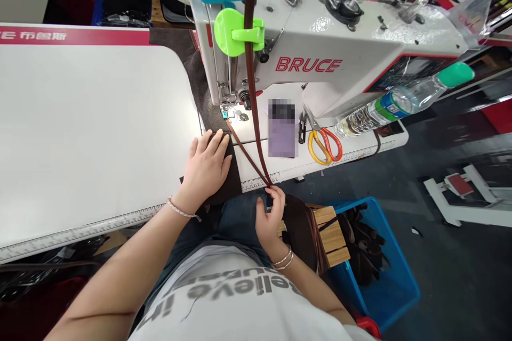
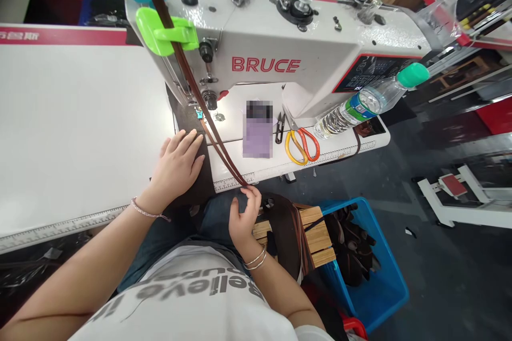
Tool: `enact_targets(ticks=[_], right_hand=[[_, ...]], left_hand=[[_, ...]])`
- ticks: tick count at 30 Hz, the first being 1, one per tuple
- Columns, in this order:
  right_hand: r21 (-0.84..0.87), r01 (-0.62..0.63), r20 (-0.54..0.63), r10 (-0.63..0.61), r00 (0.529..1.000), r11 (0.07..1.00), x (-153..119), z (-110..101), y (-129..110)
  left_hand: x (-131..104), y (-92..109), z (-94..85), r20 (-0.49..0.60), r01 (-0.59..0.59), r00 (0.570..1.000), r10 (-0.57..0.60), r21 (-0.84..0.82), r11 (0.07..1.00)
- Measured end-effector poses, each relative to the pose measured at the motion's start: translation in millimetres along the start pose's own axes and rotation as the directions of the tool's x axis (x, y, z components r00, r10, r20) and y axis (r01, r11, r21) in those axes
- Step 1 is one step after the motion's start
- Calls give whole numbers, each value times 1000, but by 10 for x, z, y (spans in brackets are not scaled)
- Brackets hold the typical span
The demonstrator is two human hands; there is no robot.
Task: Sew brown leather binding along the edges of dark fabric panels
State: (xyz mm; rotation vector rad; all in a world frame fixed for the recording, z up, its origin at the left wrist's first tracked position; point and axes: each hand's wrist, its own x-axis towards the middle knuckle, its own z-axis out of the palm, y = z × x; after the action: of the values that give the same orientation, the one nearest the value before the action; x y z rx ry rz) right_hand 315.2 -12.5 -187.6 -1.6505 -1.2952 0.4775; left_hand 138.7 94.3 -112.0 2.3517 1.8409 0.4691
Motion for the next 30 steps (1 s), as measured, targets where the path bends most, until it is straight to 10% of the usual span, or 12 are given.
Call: enact_targets(ticks=[20,30], right_hand=[[69,36,24,-38,999,997,8,23,63],[-361,446,-85,-505,859,819,908,-403,-21]], left_hand=[[-8,12,-32,16,-7,1000,6,54,999],[-11,-1,-15,0,-14,1000,14,66,998]])
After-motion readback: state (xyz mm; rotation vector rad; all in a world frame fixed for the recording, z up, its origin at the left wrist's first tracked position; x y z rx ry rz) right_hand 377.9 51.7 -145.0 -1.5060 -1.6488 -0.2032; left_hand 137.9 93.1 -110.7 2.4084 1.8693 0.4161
